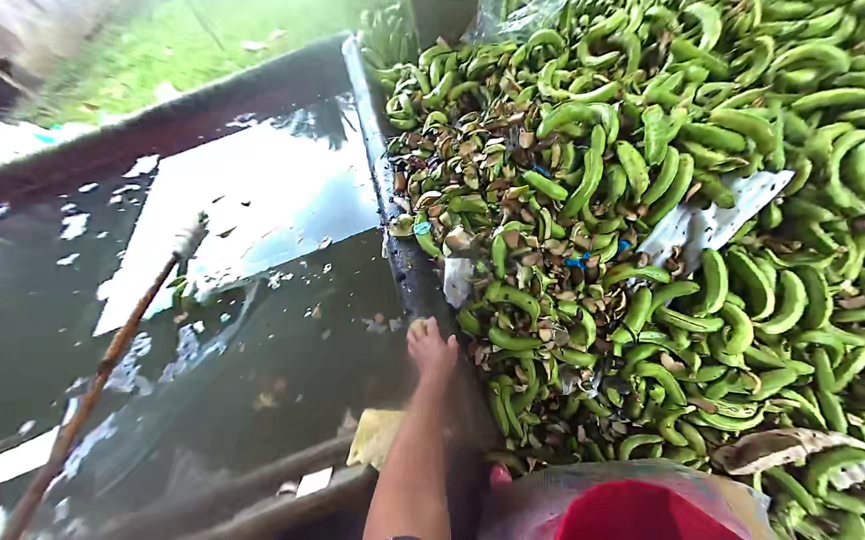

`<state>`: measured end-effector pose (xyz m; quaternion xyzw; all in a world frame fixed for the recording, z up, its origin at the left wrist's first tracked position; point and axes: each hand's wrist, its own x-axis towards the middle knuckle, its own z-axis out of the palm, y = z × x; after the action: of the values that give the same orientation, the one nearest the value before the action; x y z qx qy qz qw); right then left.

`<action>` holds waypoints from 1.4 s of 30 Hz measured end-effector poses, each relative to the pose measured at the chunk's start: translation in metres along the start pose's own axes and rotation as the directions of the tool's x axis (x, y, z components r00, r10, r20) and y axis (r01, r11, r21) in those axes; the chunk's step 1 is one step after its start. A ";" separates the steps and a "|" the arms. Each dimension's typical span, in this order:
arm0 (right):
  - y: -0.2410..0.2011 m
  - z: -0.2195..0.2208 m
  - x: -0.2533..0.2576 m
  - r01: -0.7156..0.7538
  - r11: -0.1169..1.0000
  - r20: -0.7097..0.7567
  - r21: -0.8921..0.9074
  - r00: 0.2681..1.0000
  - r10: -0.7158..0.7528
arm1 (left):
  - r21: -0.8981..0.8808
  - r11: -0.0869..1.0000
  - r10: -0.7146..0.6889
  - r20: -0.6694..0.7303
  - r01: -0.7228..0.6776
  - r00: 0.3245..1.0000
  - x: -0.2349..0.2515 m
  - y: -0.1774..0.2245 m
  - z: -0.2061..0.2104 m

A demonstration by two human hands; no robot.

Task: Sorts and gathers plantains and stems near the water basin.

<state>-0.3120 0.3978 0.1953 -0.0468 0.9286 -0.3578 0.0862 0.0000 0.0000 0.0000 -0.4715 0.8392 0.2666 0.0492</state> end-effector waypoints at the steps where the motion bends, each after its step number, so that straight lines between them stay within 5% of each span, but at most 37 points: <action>1: -0.017 0.041 -0.017 0.030 0.999 0.156 -0.042 0.987 -0.023 | -0.019 1.000 0.005 -0.019 -0.005 1.000 0.019 -0.004 0.000; 4: -0.040 0.159 -0.024 0.186 0.966 0.603 -0.178 0.797 -0.042 | -0.036 0.995 -0.090 0.002 0.090 0.996 0.060 -0.008 0.010; 8: -0.072 0.287 -0.020 0.265 0.960 0.771 -0.092 0.629 -0.100 | 0.035 0.984 -0.170 -0.081 0.173 0.982 0.086 0.000 0.030; 10: -0.088 0.330 -0.013 0.179 0.983 0.784 -0.050 0.617 -0.072 | 0.087 0.980 -0.164 -0.147 0.177 0.975 0.090 -0.002 0.043; 13: -0.106 0.382 0.004 -0.034 0.999 0.699 0.002 0.714 0.023 | 0.124 0.971 -0.180 -0.172 0.203 0.968 0.092 -0.001 0.046; 18: -0.140 0.426 0.028 -0.277 0.954 0.548 -0.116 0.783 0.294 | 0.155 0.974 -0.120 -0.263 0.165 0.957 0.096 -0.008 0.051; 23: -0.138 0.438 0.039 -0.415 0.907 0.479 -0.068 0.784 0.395 | 0.126 0.987 -0.072 -0.237 0.104 0.969 0.097 -0.011 0.051; 29: -0.139 0.408 0.016 -0.339 0.933 0.665 -0.121 0.670 0.330 | 0.105 0.987 -0.099 -0.199 0.122 0.975 0.095 -0.013 0.046; 32: -0.141 0.364 -0.006 -0.134 0.979 0.636 -0.151 0.745 0.200 | 0.074 0.992 -0.089 -0.205 0.106 0.975 0.095 -0.011 0.044; 35: -0.132 0.332 -0.037 0.055 0.993 0.673 -0.104 0.739 0.029 | 0.045 0.995 -0.083 -0.207 0.094 0.975 0.096 -0.011 0.043; 37: -0.117 0.313 -0.055 0.225 0.974 0.761 -0.023 0.636 -0.128 | 0.022 0.996 -0.077 -0.215 0.084 0.974 0.097 -0.013 0.046; 40: -0.107 0.266 -0.046 0.536 0.842 0.925 -0.050 0.343 -0.163 | 0.000 0.996 -0.085 -0.219 0.087 0.972 0.098 -0.015 0.048; 41: -0.108 0.242 -0.030 0.601 0.789 0.931 -0.123 0.345 -0.117 | -0.007 0.996 -0.090 -0.216 0.091 0.972 0.097 -0.015 0.047; 42: -0.110 0.212 -0.007 0.593 0.772 0.883 -0.229 0.460 -0.092 | -0.013 0.996 -0.093 -0.215 0.092 0.972 0.095 -0.015 0.045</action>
<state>-0.2611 0.1789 0.1156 -0.4265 0.7981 -0.0416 0.4236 -0.0481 -0.0567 -0.0761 -0.5364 0.8162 0.2126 -0.0306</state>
